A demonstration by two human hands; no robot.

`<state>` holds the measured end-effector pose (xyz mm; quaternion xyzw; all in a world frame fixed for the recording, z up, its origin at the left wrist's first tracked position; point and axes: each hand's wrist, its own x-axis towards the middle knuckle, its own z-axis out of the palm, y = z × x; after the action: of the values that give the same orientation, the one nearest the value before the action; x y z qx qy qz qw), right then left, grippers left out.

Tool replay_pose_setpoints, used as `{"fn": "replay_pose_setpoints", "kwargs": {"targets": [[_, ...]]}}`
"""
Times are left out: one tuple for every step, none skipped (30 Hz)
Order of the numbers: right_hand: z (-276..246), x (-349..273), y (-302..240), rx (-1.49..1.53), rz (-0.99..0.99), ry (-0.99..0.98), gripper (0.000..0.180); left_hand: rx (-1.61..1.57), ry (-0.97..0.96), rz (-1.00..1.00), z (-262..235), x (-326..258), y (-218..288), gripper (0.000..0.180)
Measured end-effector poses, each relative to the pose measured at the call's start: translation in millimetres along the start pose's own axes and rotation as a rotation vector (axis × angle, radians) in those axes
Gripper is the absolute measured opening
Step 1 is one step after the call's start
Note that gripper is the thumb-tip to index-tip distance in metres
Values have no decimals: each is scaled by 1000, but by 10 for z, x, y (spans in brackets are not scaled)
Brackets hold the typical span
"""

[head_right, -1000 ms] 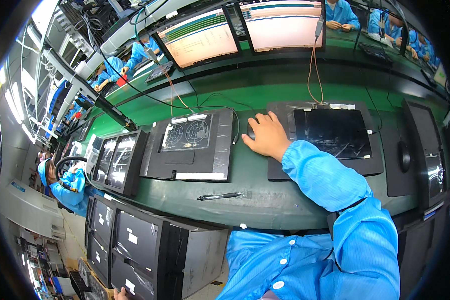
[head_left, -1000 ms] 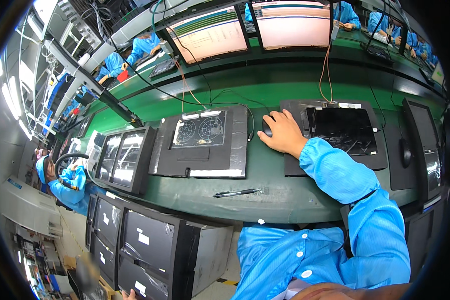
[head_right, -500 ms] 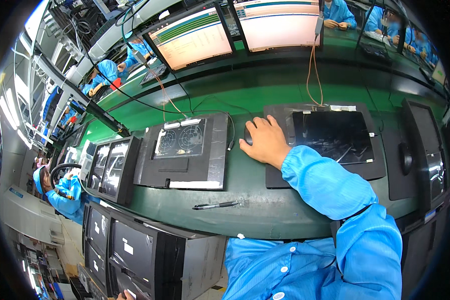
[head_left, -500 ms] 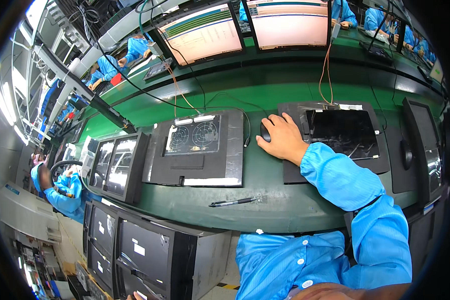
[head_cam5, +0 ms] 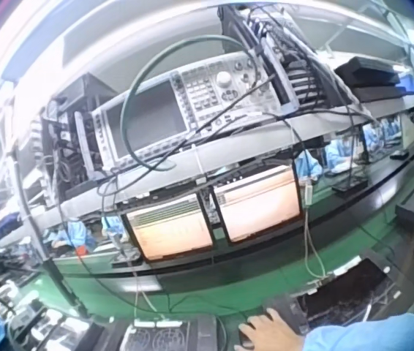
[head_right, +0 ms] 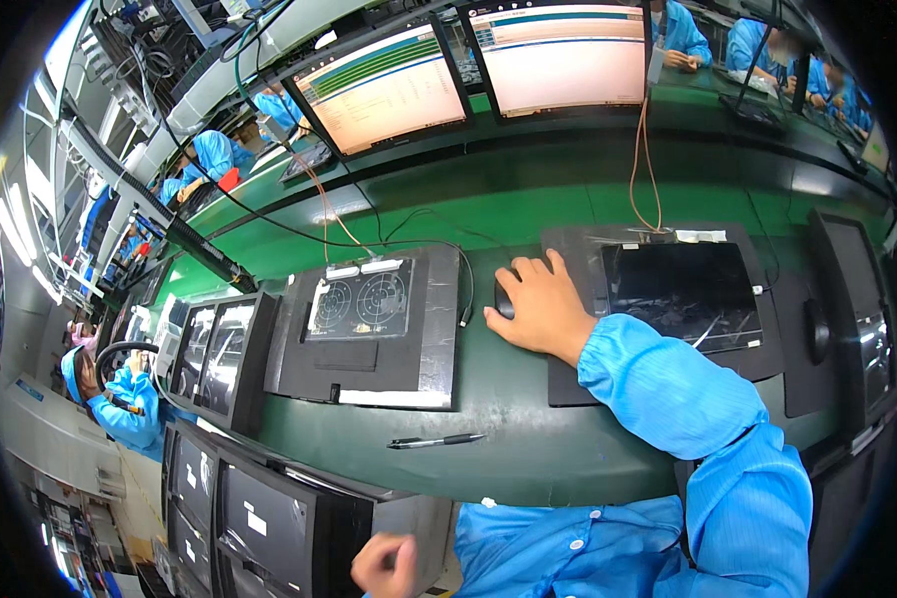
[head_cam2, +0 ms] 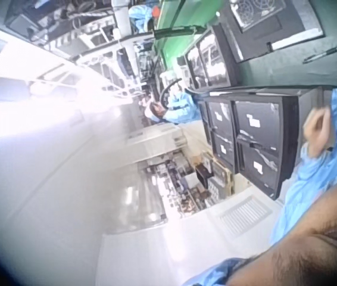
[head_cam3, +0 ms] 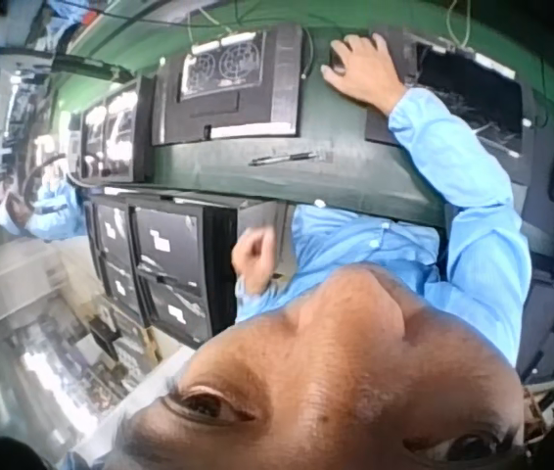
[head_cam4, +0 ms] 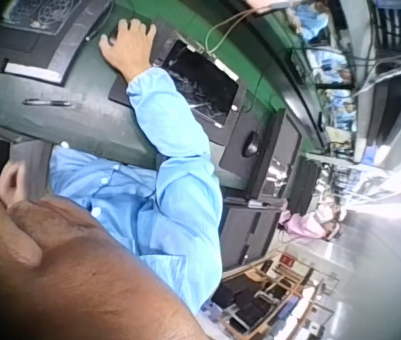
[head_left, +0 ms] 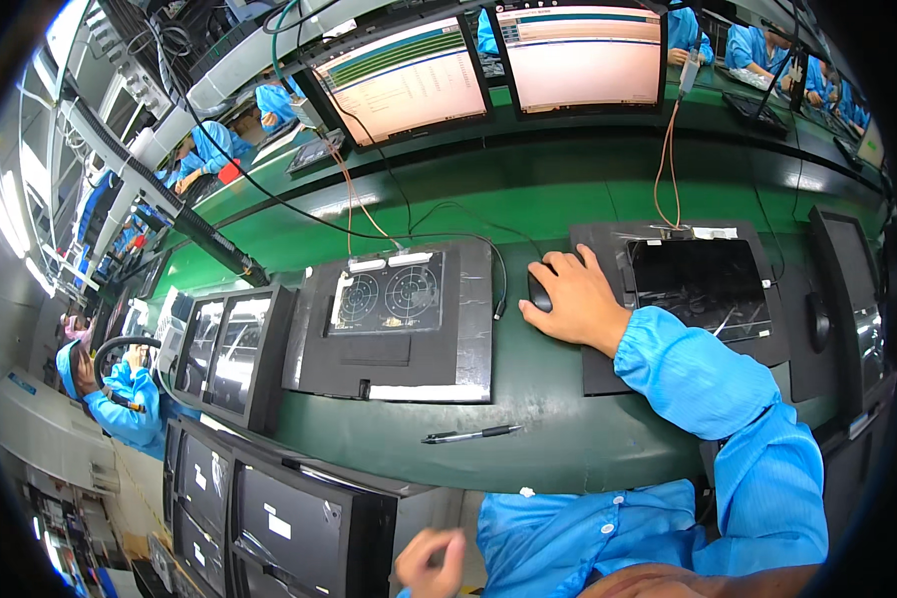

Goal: Assembling, inspecting, and marking tablet components on a factory production line.

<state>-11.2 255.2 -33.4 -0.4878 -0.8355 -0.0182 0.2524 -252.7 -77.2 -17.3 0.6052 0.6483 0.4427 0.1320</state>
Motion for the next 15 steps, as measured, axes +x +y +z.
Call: {"fn": "replay_pose_setpoints", "kwargs": {"targets": [[-22, 26, -2, 28, 54, -23, 56, -56, -4, -19, 207, 129, -125, 17], [-46, 11, 75, 20, 69, -15, 56, -120, -22, -27, 426, 298, -239, 9], [-28, -3, 89, 12, 83, -15, 56, -67, 1, 42, 568, 474, -242, 3], [-24, -19, 82, 9, 95, -15, 56, -10, 26, 109, 674, 621, -232, 7], [-47, -25, 88, 16, 81, -40, 56, -38, 58, 147, 787, 734, -287, 6], [-43, -26, 95, 13, 88, -39, 56, -42, 53, 150, 856, 804, -335, 6], [-32, -29, 101, 20, 94, -46, 57, -41, 55, 161, 912, 863, -379, 6], [-35, -35, 94, 29, 95, -49, 57, -37, 62, 173, 947, 885, -398, 7], [-35, -38, 87, 29, 93, -44, 57, -15, 97, 216, 986, 886, -406, 7], [-35, -35, 79, 27, 95, -43, 57, -17, 96, 217, 992, 882, -406, 7], [-34, -33, 71, 19, 88, -51, 56, -6, 102, 211, 991, 874, -405, 7], [-35, -35, 70, 12, 81, -58, 56, 6, 108, 203, 991, 865, -409, 7], [-39, -38, 76, 11, 83, -60, 56, 10, 104, 206, 993, 867, -441, 8], [-45, -32, 76, 5, 69, -53, 55, 9, 102, 206, 1001, 872, -451, 8], [-51, -31, 72, 0, 53, -46, 55, 15, 119, 224, 1012, 873, -454, 8]]}}
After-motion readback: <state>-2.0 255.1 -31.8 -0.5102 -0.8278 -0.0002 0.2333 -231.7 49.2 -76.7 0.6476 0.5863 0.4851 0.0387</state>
